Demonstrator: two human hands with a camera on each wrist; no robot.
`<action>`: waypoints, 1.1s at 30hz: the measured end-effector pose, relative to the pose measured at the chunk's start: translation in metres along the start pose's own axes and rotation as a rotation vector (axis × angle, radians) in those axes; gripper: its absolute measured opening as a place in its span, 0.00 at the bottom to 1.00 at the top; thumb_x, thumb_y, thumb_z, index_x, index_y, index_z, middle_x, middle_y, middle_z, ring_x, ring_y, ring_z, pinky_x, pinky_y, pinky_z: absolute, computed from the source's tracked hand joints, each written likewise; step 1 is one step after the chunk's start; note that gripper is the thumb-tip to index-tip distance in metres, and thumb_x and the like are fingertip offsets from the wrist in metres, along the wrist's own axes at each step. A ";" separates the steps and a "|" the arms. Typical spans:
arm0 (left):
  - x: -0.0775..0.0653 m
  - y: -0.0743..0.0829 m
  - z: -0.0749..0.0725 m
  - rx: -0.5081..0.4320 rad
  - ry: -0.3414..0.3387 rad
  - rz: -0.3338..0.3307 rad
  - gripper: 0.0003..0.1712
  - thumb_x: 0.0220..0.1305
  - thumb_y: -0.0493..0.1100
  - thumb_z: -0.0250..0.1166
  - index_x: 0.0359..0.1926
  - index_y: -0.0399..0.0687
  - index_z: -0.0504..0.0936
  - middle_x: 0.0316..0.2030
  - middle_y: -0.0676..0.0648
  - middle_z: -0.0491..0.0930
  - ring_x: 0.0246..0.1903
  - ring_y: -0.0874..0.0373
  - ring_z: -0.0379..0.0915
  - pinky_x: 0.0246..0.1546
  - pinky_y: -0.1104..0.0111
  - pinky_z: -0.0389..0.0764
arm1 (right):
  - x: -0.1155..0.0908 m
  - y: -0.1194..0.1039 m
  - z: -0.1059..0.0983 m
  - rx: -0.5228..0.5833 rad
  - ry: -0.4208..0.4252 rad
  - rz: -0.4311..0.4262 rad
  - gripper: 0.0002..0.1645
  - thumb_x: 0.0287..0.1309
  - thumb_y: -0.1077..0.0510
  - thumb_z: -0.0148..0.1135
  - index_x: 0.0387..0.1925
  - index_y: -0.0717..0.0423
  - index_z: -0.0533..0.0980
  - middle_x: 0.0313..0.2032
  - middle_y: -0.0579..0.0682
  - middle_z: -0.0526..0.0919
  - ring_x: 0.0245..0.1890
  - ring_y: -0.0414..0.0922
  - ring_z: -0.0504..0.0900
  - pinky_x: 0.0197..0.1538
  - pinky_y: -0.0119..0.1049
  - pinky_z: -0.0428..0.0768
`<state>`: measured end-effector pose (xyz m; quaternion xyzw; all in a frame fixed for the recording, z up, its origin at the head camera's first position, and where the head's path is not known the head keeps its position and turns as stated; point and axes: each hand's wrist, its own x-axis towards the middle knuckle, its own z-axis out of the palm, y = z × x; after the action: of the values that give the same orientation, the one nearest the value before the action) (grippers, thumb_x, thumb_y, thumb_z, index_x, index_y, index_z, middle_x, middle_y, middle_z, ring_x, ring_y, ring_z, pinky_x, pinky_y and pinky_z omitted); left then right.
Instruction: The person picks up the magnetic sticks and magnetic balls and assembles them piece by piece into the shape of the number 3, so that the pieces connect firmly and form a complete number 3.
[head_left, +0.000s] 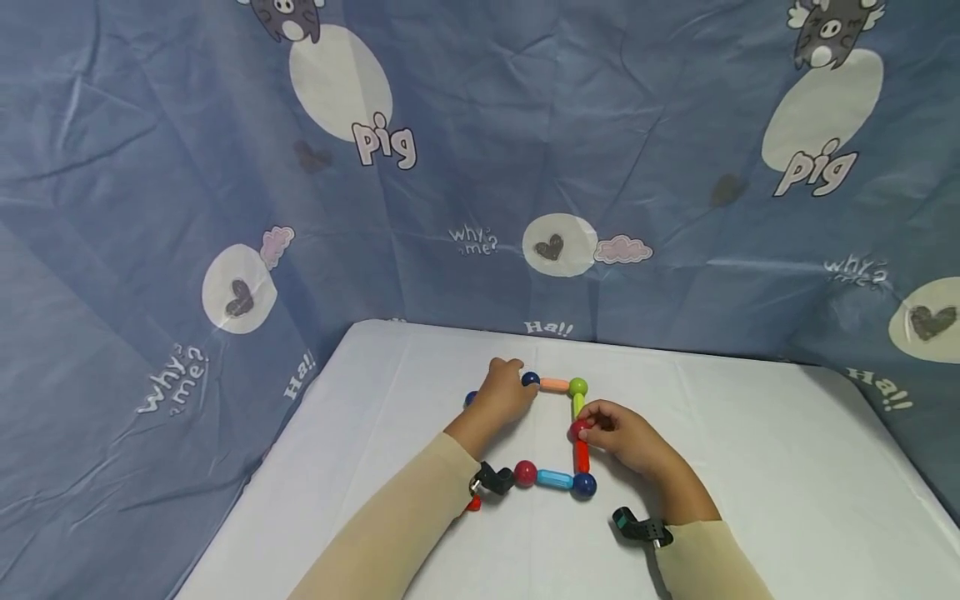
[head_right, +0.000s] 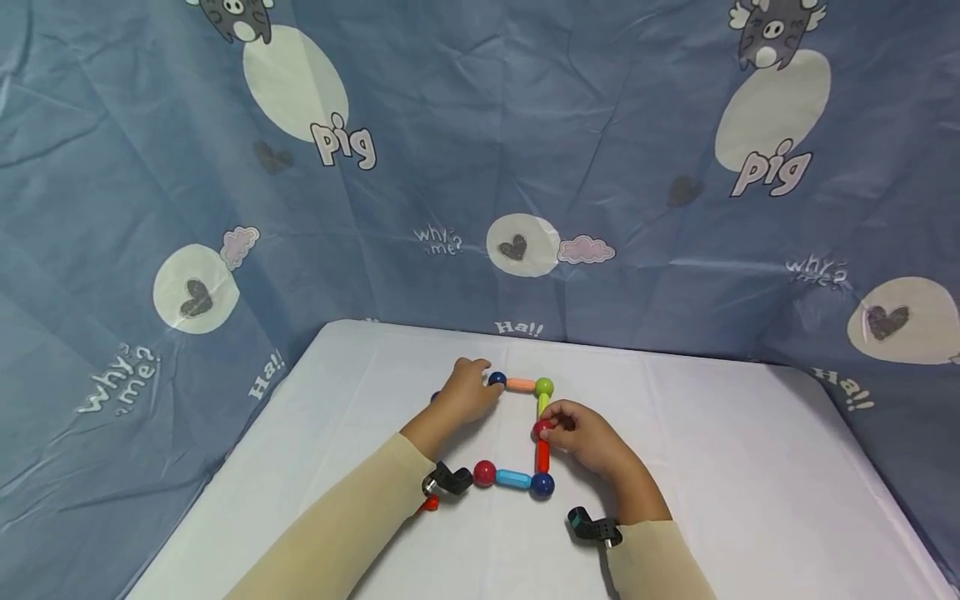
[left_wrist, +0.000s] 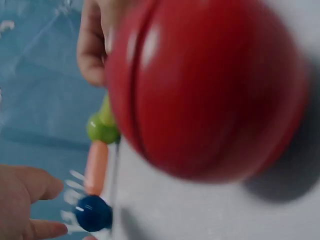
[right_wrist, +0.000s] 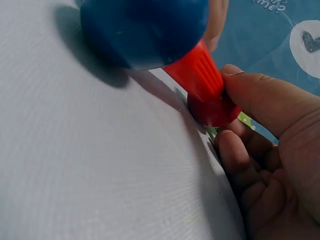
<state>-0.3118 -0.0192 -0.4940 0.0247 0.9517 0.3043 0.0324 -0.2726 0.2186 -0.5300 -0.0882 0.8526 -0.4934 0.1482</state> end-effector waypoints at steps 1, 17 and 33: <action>-0.006 0.002 -0.002 -0.017 0.013 0.005 0.31 0.74 0.51 0.65 0.71 0.41 0.74 0.65 0.35 0.71 0.61 0.45 0.78 0.63 0.54 0.79 | 0.000 0.000 0.000 -0.009 0.004 0.003 0.19 0.63 0.54 0.74 0.53 0.51 0.80 0.43 0.49 0.83 0.46 0.48 0.78 0.51 0.40 0.77; -0.105 -0.003 -0.035 -0.087 -0.072 0.147 0.12 0.73 0.51 0.66 0.52 0.55 0.87 0.42 0.56 0.80 0.38 0.66 0.75 0.40 0.70 0.80 | -0.003 0.004 -0.003 -0.020 0.002 0.019 0.20 0.64 0.54 0.72 0.56 0.50 0.80 0.49 0.50 0.84 0.49 0.49 0.77 0.50 0.37 0.79; -0.143 -0.084 -0.059 -0.071 -0.099 0.209 0.21 0.63 0.49 0.75 0.56 0.50 0.85 0.50 0.52 0.81 0.51 0.55 0.78 0.55 0.56 0.81 | -0.002 0.001 0.005 -0.025 0.019 0.005 0.19 0.64 0.59 0.70 0.56 0.50 0.80 0.49 0.50 0.83 0.50 0.49 0.76 0.50 0.37 0.80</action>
<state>-0.1761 -0.1310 -0.4884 0.1379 0.9298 0.3379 0.0484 -0.2691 0.2159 -0.5326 -0.0832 0.8602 -0.4833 0.1399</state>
